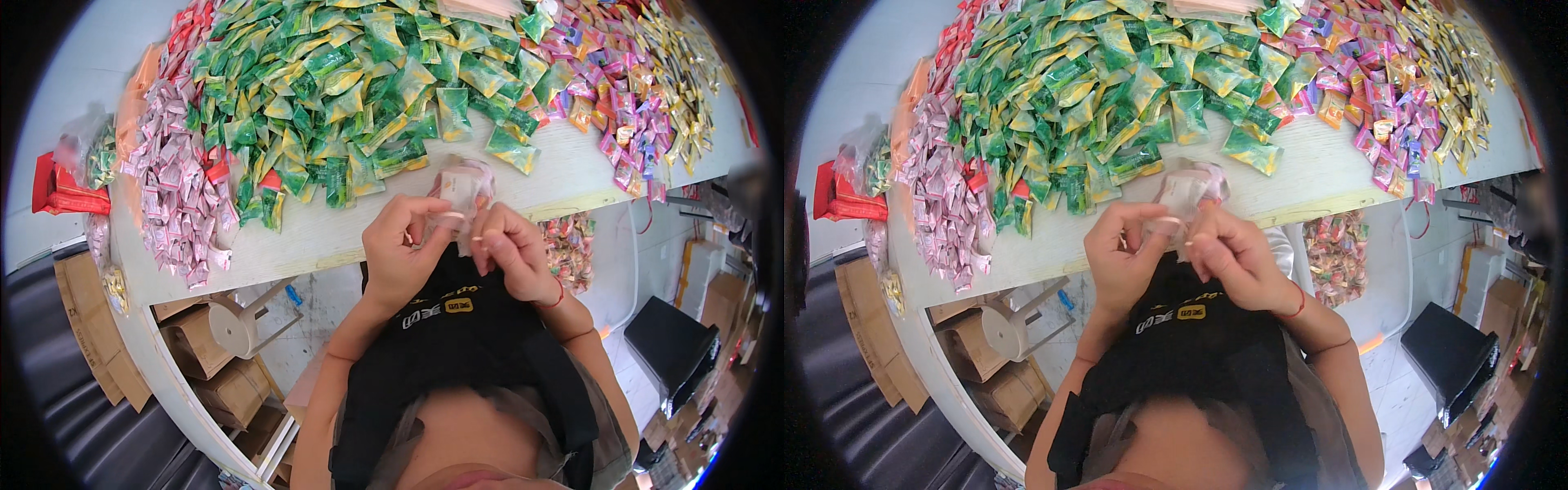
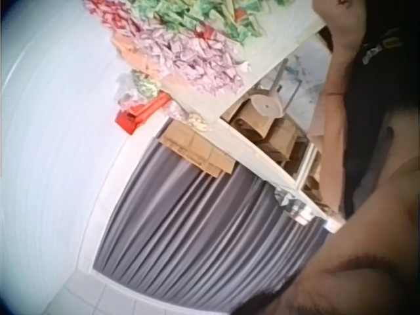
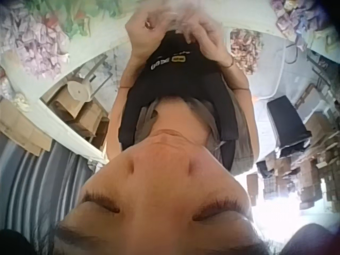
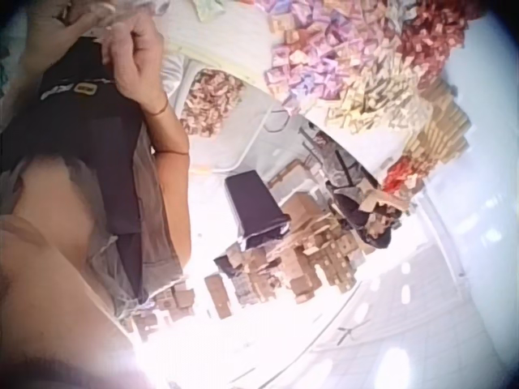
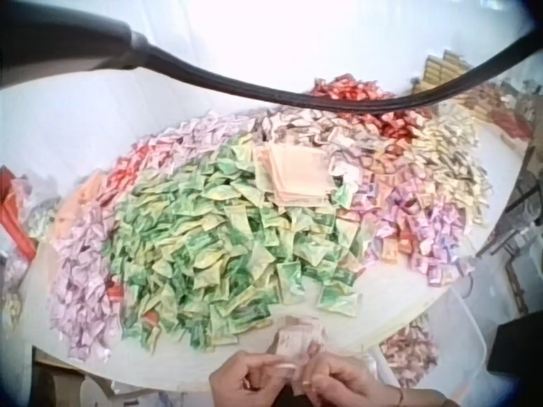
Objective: The person repeatedly picks small, individually wrapped candies from a large pile on a table and places them into small clear plastic bags. They then tie the bags closed with a string or ribbon and set the finished packages aside. The process is continuous and repetitive throughout the clip.
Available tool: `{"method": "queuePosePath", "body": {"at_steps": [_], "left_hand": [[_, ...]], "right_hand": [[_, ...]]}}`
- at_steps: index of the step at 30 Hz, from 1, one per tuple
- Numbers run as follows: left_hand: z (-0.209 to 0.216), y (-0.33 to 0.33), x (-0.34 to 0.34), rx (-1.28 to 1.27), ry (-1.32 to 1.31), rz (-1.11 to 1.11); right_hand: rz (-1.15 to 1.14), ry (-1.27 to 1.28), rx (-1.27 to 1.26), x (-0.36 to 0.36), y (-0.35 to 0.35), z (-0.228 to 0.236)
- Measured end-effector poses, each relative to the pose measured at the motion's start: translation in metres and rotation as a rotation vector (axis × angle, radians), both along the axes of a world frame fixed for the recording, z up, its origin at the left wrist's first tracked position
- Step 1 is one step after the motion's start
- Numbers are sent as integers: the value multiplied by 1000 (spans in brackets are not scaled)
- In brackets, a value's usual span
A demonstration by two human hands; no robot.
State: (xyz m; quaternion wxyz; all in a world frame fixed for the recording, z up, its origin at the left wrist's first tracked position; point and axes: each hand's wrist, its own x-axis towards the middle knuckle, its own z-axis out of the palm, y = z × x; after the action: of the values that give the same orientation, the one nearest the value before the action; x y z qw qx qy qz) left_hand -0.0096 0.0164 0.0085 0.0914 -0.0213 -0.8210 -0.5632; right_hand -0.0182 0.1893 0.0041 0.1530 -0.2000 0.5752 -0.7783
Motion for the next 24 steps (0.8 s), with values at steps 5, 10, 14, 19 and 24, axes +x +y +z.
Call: {"method": "queuePosePath", "body": {"at_steps": [5,10,14,19,24], "left_hand": [[-3,8,-9,-54,-54,88],[-3,2,-18,122,-87,-115],[-7,-3,-15,505,-48,-328],[-14,8,-18,-18,117,-206],[-9,0,-7,-54,106,-402]], "right_hand": [[86,234,161,9,-2,11],[-59,377,112,6,17,17],[-211,-172,-242,-6,36,27],[-142,-211,-287,7,49,32],[-192,-310,-358,6,72,40]]}}
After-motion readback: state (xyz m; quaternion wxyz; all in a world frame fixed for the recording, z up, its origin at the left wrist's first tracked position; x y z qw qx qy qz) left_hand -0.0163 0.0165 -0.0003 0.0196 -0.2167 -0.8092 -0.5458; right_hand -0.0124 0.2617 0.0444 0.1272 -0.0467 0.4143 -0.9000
